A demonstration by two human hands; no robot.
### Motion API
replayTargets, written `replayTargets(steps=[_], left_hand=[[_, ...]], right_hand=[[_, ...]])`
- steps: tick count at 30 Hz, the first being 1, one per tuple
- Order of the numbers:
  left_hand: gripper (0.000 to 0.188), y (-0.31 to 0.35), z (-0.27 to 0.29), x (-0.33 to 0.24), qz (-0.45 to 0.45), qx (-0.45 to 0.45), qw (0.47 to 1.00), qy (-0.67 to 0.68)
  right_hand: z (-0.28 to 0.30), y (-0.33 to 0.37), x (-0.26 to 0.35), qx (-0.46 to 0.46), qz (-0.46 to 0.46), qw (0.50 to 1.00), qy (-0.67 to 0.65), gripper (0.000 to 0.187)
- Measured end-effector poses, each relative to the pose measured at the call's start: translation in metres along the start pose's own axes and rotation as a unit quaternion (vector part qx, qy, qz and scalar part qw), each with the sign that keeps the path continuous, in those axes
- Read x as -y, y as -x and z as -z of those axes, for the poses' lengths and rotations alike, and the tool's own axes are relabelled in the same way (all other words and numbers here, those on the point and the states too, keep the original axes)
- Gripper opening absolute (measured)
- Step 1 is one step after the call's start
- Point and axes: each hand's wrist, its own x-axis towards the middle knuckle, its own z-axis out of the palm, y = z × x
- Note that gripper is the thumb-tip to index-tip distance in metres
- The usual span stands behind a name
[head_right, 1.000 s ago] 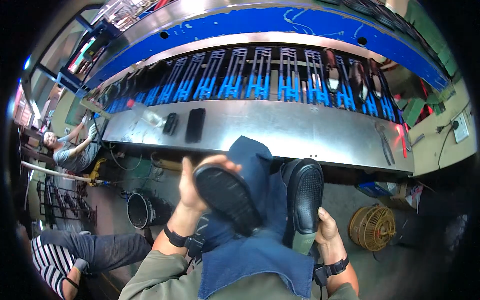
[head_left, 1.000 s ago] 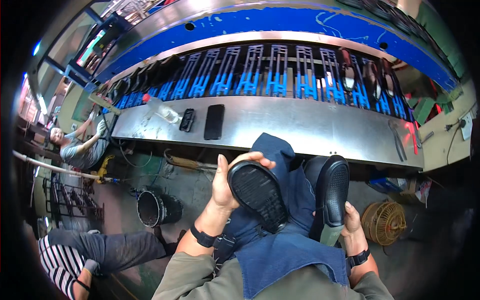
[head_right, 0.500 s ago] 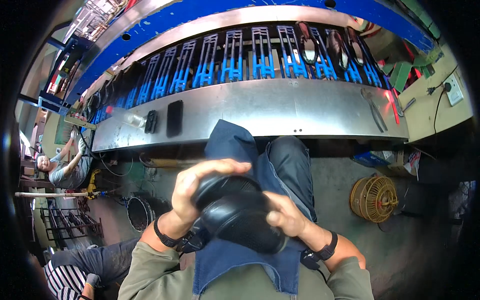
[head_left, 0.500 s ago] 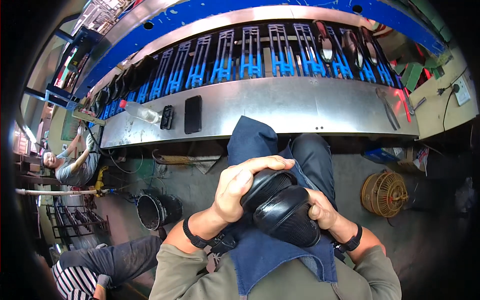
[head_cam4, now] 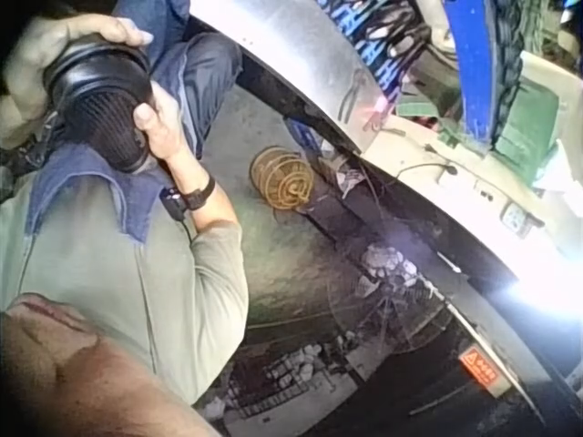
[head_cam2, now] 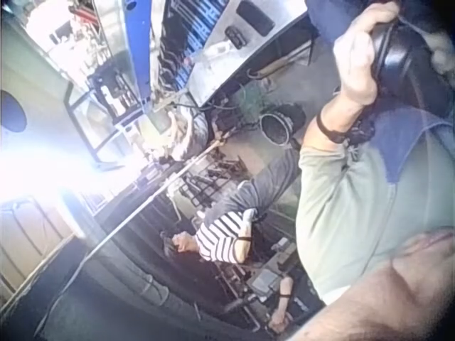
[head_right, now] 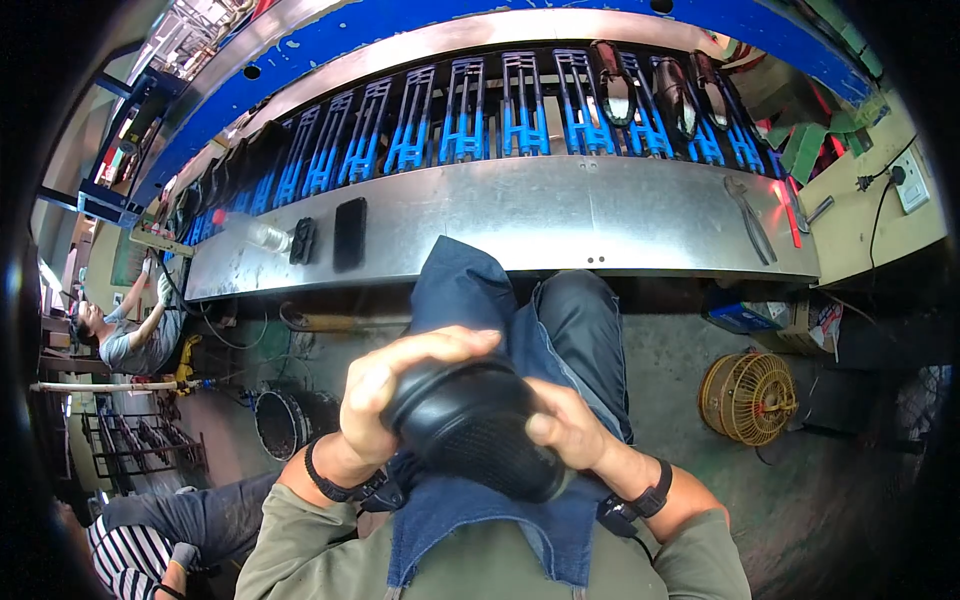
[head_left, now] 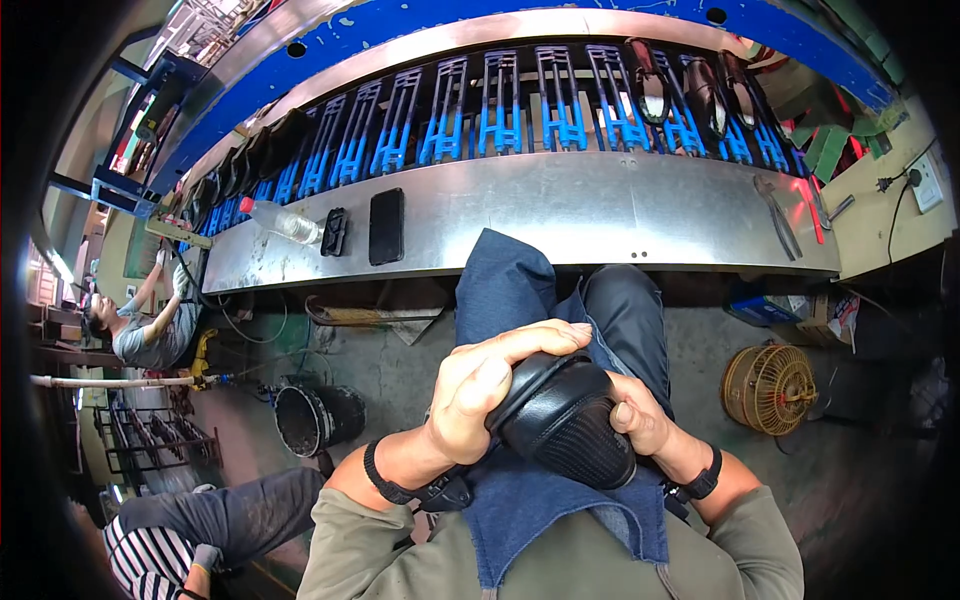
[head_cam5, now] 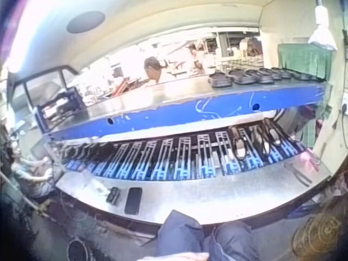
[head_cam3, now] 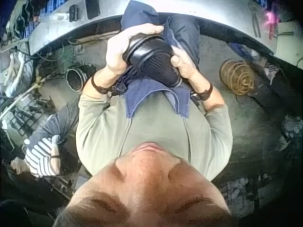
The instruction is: Inspecting shoe components and finished shoes on an assembly line conveyor.
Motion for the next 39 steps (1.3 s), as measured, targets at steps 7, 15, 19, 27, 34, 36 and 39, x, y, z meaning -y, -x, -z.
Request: replayTargets(steps=[7,15,19,27,34,36,39], left_hand=[[0.058,0.002,-0.004,0.002,0.0,0.006,1.0,0.007],[0.061,0.012,-0.01,0.006,0.008,0.058,0.998,0.02],[0.061,0.017,-0.007,-0.008,0.008,0.064,0.993,-0.095],[0.069,0.015,-0.019,-0.012,-0.096,0.04,0.944,-0.314],[0.074,0.016,-0.033,0.012,-0.176,-0.015,0.905,-0.386],[0.079,0.017,-0.039,0.019,-0.166,-0.031,0.917,-0.361],[0.087,0.02,-0.052,0.03,-0.129,-0.061,0.955,-0.259]], right_hand=[[0.003,0.002,-0.003,0.005,-0.006,1.0,0.001,0.087],[0.006,0.009,-0.007,0.003,-0.035,0.999,-0.009,0.099],[0.008,0.016,-0.017,0.002,-0.051,0.999,-0.007,0.099],[0.004,0.015,-0.015,-0.026,-0.011,0.999,-0.033,0.088],[0.009,0.022,-0.027,-0.055,-0.008,0.998,-0.042,0.084],[0.013,0.023,-0.033,-0.058,0.004,0.997,-0.052,0.085],[0.007,0.021,-0.025,-0.08,0.038,0.992,-0.092,0.088]])
